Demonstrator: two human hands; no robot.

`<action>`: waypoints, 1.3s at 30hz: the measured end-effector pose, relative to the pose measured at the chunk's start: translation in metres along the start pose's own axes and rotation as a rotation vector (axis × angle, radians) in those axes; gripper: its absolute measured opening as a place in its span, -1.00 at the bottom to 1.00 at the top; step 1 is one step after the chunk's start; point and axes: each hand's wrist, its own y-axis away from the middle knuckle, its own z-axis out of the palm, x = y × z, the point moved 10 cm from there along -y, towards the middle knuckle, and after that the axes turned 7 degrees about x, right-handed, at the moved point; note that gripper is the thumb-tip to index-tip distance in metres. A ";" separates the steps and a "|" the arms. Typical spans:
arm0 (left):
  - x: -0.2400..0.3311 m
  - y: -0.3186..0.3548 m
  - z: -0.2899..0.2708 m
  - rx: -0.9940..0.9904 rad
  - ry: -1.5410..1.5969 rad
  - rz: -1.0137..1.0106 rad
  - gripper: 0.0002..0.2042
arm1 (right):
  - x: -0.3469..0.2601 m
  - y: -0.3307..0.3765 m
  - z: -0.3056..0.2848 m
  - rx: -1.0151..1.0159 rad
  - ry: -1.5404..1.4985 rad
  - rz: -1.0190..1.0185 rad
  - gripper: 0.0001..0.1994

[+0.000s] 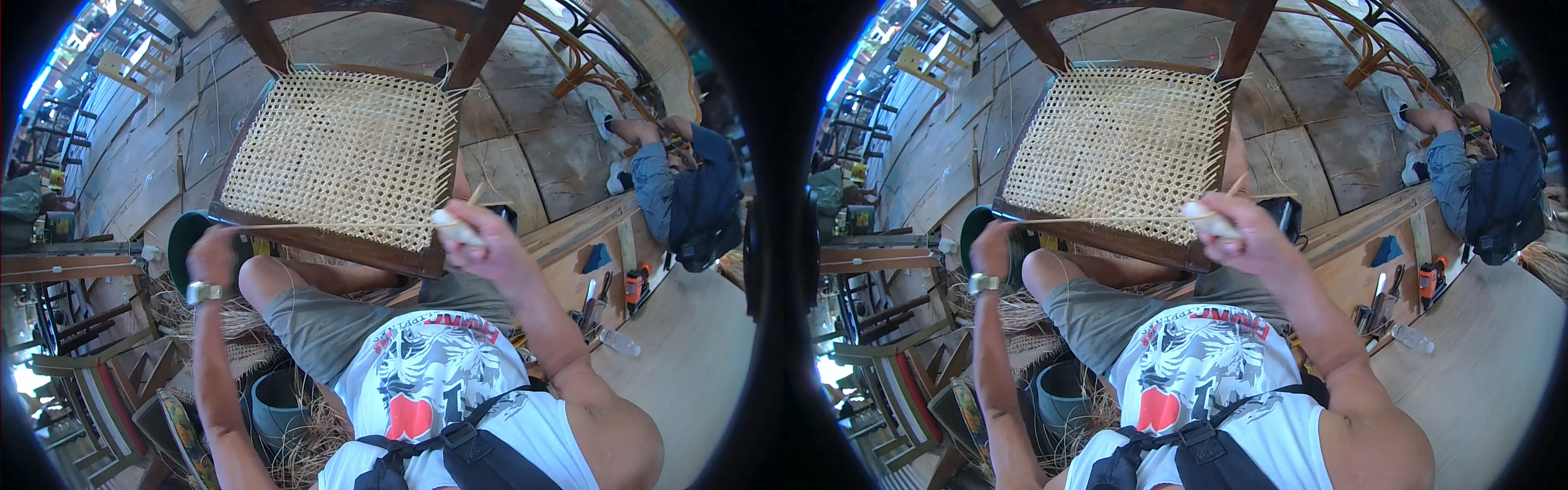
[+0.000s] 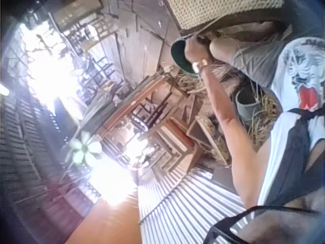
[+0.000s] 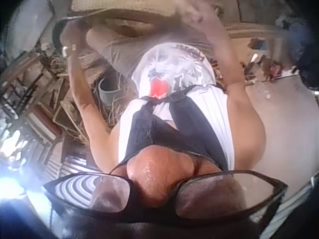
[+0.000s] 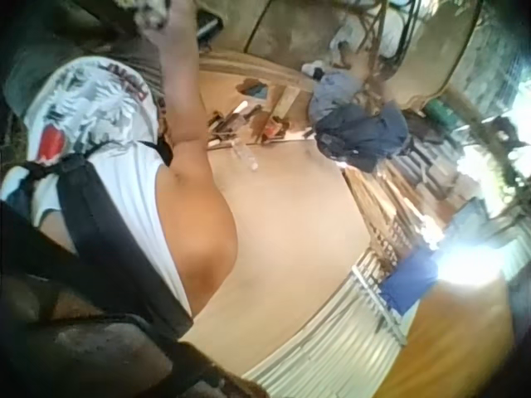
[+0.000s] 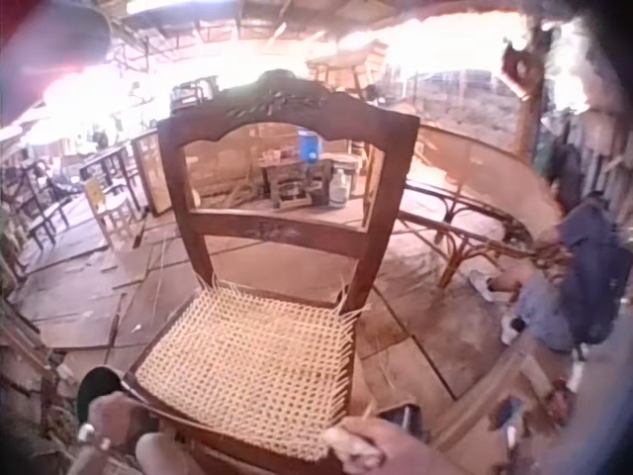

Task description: Repairing the woven seat of a wooden chair using natural fibers and various hand tools.

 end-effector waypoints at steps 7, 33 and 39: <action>-0.244 0.081 -0.028 -0.309 -0.405 -0.591 -0.57 | -0.025 0.015 -0.015 0.185 0.291 -0.139 -0.68; -0.177 0.064 -0.067 -0.014 -0.052 -0.355 -0.81 | -0.052 0.077 -0.065 0.393 0.271 -0.322 -0.69; -0.560 0.308 -0.280 -0.060 -0.953 -1.115 -0.71 | -0.261 0.146 -0.270 0.440 0.049 -0.707 -0.74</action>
